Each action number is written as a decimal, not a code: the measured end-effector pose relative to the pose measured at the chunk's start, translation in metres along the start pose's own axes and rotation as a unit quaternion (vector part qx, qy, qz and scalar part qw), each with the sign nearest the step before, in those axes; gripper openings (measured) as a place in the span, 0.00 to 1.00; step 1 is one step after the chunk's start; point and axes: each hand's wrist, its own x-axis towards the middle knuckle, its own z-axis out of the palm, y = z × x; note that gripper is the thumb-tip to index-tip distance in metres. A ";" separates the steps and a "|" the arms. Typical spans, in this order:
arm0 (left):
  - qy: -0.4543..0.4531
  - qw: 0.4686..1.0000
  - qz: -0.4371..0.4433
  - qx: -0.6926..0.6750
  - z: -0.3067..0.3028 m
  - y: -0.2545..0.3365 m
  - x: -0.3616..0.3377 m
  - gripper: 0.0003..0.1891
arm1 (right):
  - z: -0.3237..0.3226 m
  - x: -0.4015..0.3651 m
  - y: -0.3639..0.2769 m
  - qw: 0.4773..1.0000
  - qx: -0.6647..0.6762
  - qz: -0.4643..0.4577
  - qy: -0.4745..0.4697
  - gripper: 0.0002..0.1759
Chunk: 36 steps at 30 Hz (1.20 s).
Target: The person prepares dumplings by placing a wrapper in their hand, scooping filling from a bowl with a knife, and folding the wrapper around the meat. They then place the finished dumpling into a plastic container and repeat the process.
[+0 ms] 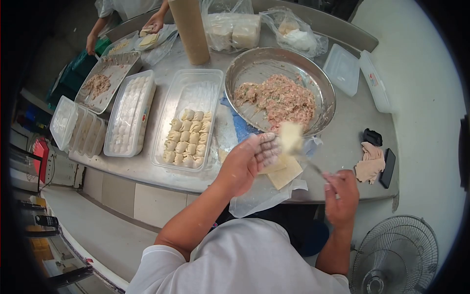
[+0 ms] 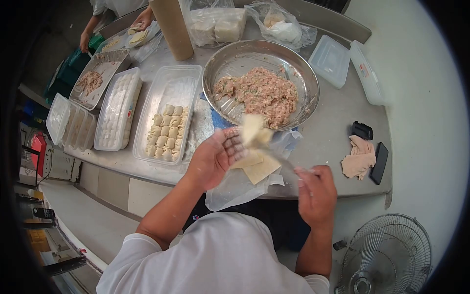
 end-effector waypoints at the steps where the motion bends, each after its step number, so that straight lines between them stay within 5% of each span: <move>1: -0.125 0.978 -0.042 -0.165 -0.003 0.006 -0.006 0.28 | 0.006 0.004 -0.006 0.998 -0.032 -0.011 -0.062 0.13; 2: -0.125 0.977 -0.040 -0.165 -0.003 0.004 -0.007 0.28 | 0.009 0.010 -0.010 0.990 -0.063 -0.023 -0.123 0.14; 4: 0.012 0.989 -0.028 -0.147 -0.006 -0.002 -0.006 0.28 | 0.007 0.024 -0.009 0.983 -0.090 -0.049 -0.152 0.15; 7: 0.050 0.988 0.105 -0.100 -0.030 0.002 -0.001 0.27 | -0.003 0.055 -0.010 0.966 -0.175 -0.089 -0.168 0.15; 10: 0.046 0.968 0.142 -0.202 -0.037 0.022 -0.006 0.25 | 0.002 0.093 0.003 0.942 -0.273 -0.112 -0.162 0.11; 12: 0.081 0.973 0.155 -0.150 -0.035 0.023 -0.004 0.23 | 0.011 0.115 0.009 0.927 -0.311 -0.125 -0.170 0.08; 15: 0.088 0.979 0.125 -0.138 -0.033 0.023 -0.004 0.22 | 0.018 0.139 0.007 0.876 -0.346 -0.166 -0.293 0.06; 18: 0.086 0.977 0.115 -0.154 -0.030 0.021 -0.007 0.21 | 0.006 0.151 0.010 0.883 -0.318 -0.176 -0.296 0.05; 20: 0.111 0.975 0.125 -0.150 -0.031 0.021 -0.003 0.21 | -0.004 0.152 0.024 0.948 -0.108 -0.152 -0.259 0.07; 23: 0.074 0.968 0.121 -0.206 -0.024 0.025 0.003 0.23 | -0.005 0.132 0.020 0.972 -0.053 -0.100 -0.204 0.10; 26: -0.019 0.963 0.097 -0.250 -0.019 0.026 0.009 0.23 | 0.014 0.100 0.003 0.983 -0.034 -0.112 -0.142 0.12; 33: 0.037 0.967 0.116 -0.225 -0.014 0.019 0.015 0.23 | 0.068 0.049 0.000 0.985 -0.066 -0.113 -0.111 0.17; 36: -0.096 0.957 0.130 -0.240 -0.010 0.025 -0.001 0.24 | 0.050 0.054 -0.012 0.993 0.021 -0.077 -0.088 0.17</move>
